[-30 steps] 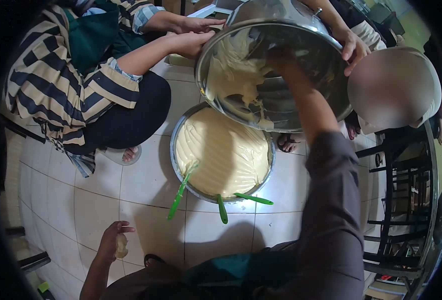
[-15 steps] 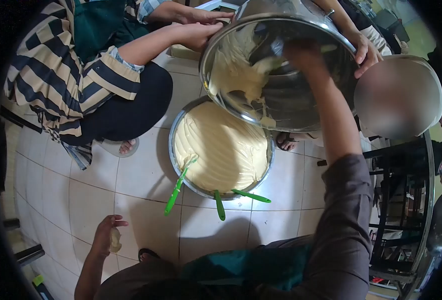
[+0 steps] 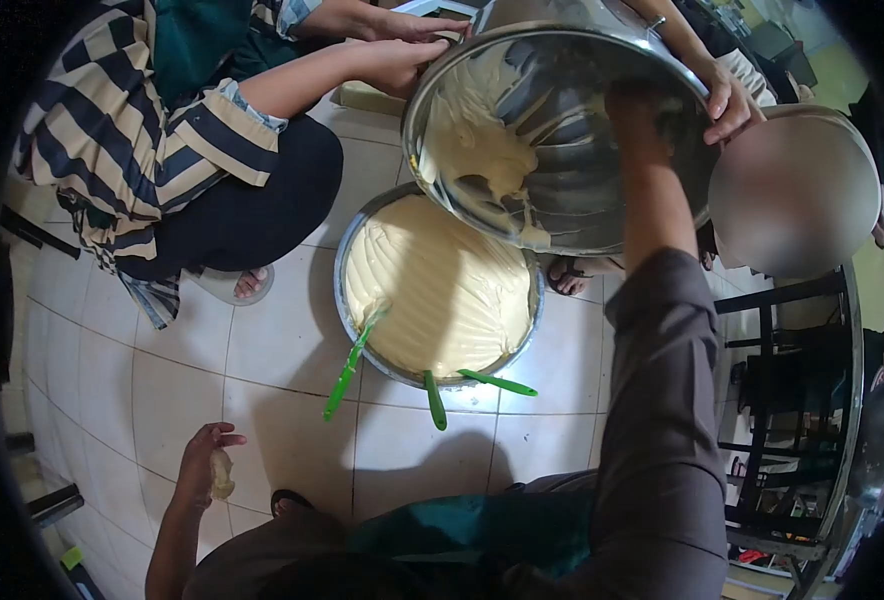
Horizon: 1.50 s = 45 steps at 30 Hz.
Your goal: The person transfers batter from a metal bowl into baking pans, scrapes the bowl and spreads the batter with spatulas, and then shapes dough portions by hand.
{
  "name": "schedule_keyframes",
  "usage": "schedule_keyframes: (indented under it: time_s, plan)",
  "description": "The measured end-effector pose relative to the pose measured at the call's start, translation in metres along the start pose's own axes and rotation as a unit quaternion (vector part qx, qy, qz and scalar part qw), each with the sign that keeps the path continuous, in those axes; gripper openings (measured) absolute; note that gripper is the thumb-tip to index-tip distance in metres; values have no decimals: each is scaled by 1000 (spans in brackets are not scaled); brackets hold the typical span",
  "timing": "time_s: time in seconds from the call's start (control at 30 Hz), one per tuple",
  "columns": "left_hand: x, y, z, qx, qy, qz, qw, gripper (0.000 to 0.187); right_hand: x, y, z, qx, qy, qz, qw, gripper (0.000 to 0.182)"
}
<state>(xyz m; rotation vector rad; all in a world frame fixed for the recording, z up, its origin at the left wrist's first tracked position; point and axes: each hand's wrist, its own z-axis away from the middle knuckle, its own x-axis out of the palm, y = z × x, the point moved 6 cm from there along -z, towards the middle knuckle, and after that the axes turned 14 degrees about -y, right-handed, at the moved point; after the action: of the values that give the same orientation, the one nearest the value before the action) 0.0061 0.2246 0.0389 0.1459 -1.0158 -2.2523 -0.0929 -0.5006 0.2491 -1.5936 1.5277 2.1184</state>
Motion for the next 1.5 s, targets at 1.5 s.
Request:
schedule_keyframes:
  time_s: [1.5]
  plan:
    - [-12, -5, 26, 13, 49, -72, 996, 33, -41, -53, 17, -120, 42, 9, 992, 27]
